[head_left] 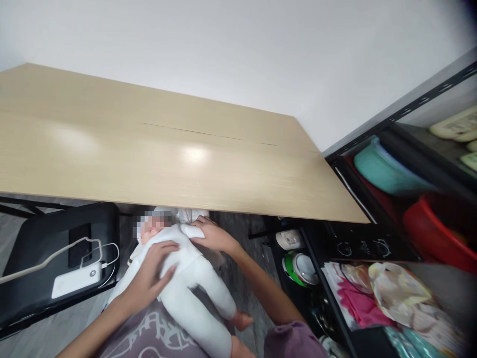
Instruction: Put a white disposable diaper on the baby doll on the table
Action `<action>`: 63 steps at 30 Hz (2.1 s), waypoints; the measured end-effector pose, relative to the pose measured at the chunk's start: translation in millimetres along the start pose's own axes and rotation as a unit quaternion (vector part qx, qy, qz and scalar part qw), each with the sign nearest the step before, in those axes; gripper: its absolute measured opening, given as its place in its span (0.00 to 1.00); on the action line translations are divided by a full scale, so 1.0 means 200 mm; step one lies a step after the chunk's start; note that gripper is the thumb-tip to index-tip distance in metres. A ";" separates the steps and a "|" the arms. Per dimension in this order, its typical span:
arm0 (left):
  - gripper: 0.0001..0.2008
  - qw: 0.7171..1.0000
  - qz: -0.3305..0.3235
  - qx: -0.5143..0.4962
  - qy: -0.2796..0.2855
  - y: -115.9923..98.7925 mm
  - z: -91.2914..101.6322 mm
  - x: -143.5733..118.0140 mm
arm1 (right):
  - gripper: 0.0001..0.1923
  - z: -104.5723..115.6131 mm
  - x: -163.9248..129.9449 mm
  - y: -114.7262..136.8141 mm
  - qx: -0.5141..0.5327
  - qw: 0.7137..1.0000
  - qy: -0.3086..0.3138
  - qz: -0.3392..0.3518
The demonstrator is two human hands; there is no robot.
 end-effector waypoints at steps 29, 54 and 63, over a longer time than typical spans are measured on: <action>0.31 0.992 0.035 0.116 -0.033 -0.08 0.52 0.23 | 0.22 0.66 -0.49 0.23 -0.097 0.959 -0.255 -0.078; 0.38 0.907 0.017 0.402 -0.127 0.30 0.80 1.58 | 0.38 1.07 0.42 -0.51 -0.175 0.894 -0.400 -0.097; 0.36 0.904 0.000 0.397 -0.157 0.47 0.94 2.07 | 0.42 1.35 0.85 -0.75 -0.180 0.887 -0.420 -0.070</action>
Point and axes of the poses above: each hand's wrist, its own x-axis towards the middle knuckle, its own z-axis out of the back of the hand, y = z × x, the point moved 5 cm from there along x, towards the middle knuckle, and after that the axes turned 1 degree about -x, right-handed, at the moved point
